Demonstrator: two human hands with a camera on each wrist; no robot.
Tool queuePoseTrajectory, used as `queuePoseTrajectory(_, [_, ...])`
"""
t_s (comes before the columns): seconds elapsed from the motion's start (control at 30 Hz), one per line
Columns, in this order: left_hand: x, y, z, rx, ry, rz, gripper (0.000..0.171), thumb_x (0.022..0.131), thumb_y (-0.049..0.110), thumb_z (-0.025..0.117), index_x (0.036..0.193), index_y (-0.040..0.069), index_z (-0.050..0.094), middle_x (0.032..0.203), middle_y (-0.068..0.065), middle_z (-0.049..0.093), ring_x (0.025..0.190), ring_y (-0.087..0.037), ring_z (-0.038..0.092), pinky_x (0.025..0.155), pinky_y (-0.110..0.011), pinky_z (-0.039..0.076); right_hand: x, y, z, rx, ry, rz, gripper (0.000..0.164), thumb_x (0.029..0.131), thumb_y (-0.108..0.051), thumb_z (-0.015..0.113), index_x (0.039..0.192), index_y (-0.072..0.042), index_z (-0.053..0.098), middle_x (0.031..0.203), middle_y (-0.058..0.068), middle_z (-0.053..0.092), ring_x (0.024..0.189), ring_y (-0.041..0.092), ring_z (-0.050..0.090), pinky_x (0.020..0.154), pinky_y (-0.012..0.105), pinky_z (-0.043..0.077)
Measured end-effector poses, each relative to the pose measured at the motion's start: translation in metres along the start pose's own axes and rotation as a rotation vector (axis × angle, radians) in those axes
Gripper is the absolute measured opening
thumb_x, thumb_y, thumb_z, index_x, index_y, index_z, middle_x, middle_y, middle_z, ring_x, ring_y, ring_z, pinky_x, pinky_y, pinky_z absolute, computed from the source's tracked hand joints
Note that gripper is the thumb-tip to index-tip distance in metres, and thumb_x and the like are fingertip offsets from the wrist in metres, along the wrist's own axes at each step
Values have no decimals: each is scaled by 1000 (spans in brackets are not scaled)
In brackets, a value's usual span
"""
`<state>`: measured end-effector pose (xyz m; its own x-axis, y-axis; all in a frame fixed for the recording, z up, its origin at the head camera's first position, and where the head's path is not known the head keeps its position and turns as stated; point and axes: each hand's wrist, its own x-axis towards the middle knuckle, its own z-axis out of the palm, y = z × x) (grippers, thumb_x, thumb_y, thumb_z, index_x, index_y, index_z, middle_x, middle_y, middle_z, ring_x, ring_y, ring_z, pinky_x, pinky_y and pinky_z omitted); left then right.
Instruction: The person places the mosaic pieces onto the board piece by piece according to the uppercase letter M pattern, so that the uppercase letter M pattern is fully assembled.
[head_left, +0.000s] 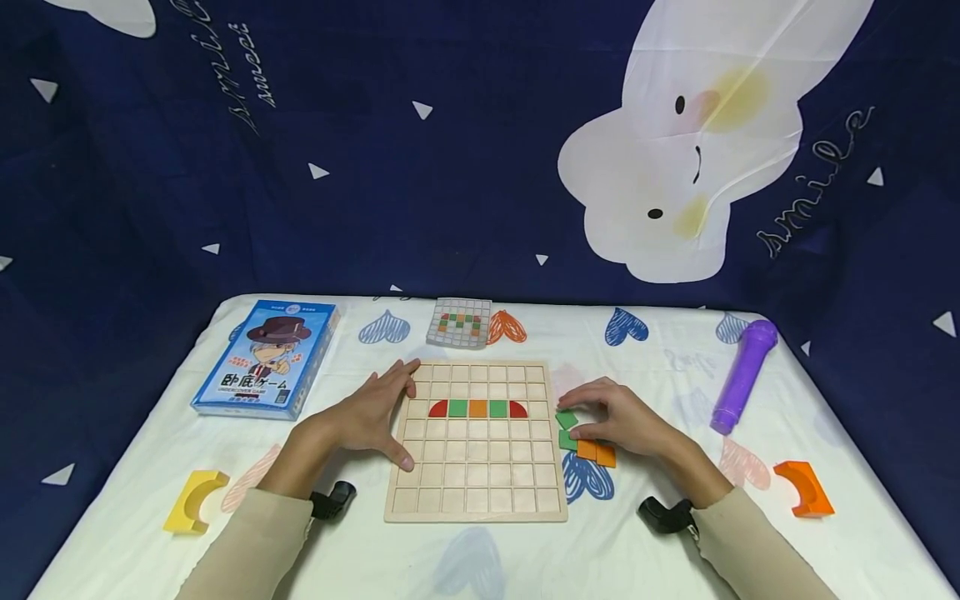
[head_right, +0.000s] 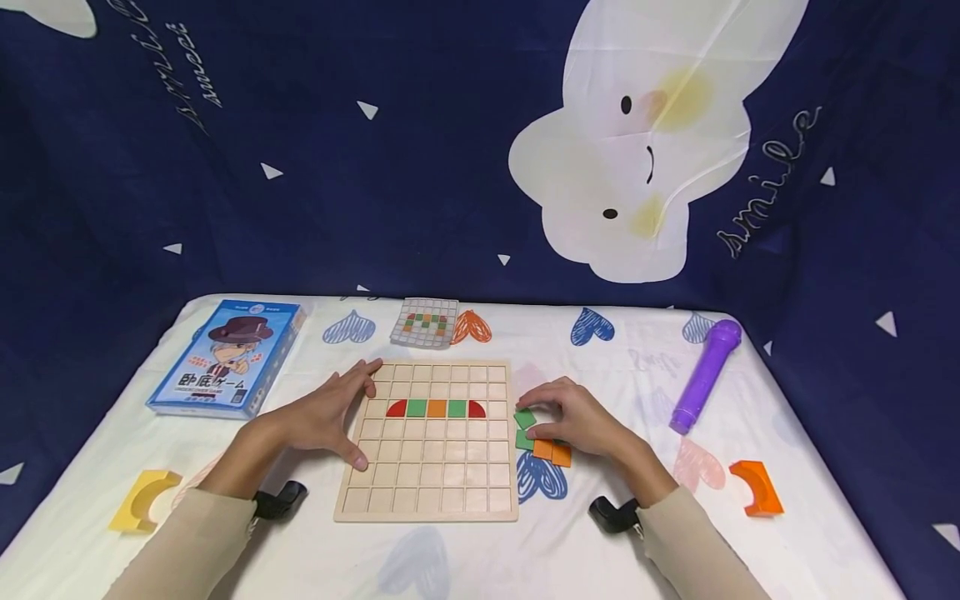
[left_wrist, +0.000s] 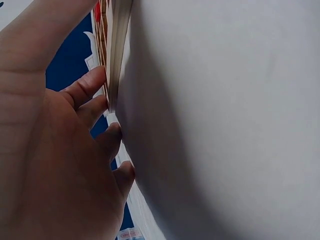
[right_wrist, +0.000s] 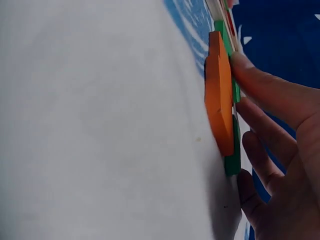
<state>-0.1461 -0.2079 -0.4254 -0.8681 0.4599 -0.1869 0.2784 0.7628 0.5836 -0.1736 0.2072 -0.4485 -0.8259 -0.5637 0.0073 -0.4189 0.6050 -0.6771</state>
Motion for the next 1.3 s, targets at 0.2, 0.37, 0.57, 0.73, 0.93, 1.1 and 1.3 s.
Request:
queuePoseTrajectory(0.2, [0, 0, 1, 4, 3, 5, 91, 51, 49, 99, 114, 10, 47, 171, -22, 17, 159, -48, 10, 127, -70, 10, 1, 1, 0, 46, -25, -31, 31, 82, -24, 85, 112, -26, 76, 117, -10, 75, 115, 10, 63, 109, 23, 46])
queuePoseTrajectory(0.37, [0, 0, 1, 2, 1, -3, 93, 51, 49, 100, 116, 10, 47, 171, -21, 18, 159, -47, 9, 127, -70, 9, 0, 2, 1, 68, -45, -42, 26, 84, -20, 83, 109, -23, 78, 115, -8, 74, 113, 9, 64, 106, 17, 47])
queuePoseTrajectory(0.57, [0, 0, 1, 5, -2, -4, 93, 51, 49, 100, 116, 10, 47, 171, -20, 17, 160, -47, 9, 127, -69, 8, 0, 1, 2, 72, -55, -24, 23, 85, -20, 82, 108, -23, 79, 112, -8, 73, 108, 7, 63, 100, 17, 49])
queuePoseTrajectory(0.73, [0, 0, 1, 11, -1, -1, 94, 51, 50, 100, 118, 9, 47, 171, -20, 18, 160, -46, 9, 127, -69, 9, 0, 0, 1, 86, -63, -17, 22, 86, -19, 82, 108, -21, 80, 108, -8, 73, 100, 5, 63, 89, 17, 52])
queuePoseTrajectory(0.93, [0, 1, 0, 14, -1, -1, 94, 51, 49, 100, 118, 10, 47, 171, -20, 19, 159, -47, 11, 127, -70, 10, 1, -2, 0, 91, -71, -10, 22, 86, -18, 81, 109, -19, 80, 106, -6, 73, 96, 7, 64, 85, 17, 53])
queuePoseTrajectory(1.1, [0, 0, 0, 13, 1, 0, 94, 51, 49, 100, 118, 9, 47, 171, -21, 19, 159, -47, 11, 127, -70, 10, 1, -2, 0, 92, -73, -14, 22, 86, -17, 81, 108, -18, 80, 106, -6, 74, 98, 6, 64, 87, 17, 52])
queuePoseTrajectory(1.3, [1, 0, 1, 10, 2, -3, 94, 50, 49, 100, 117, 10, 47, 171, -21, 18, 159, -47, 11, 127, -70, 10, 2, -1, -1, 83, -77, -15, 22, 85, -19, 82, 107, -21, 80, 106, -7, 75, 100, 5, 65, 90, 17, 52])
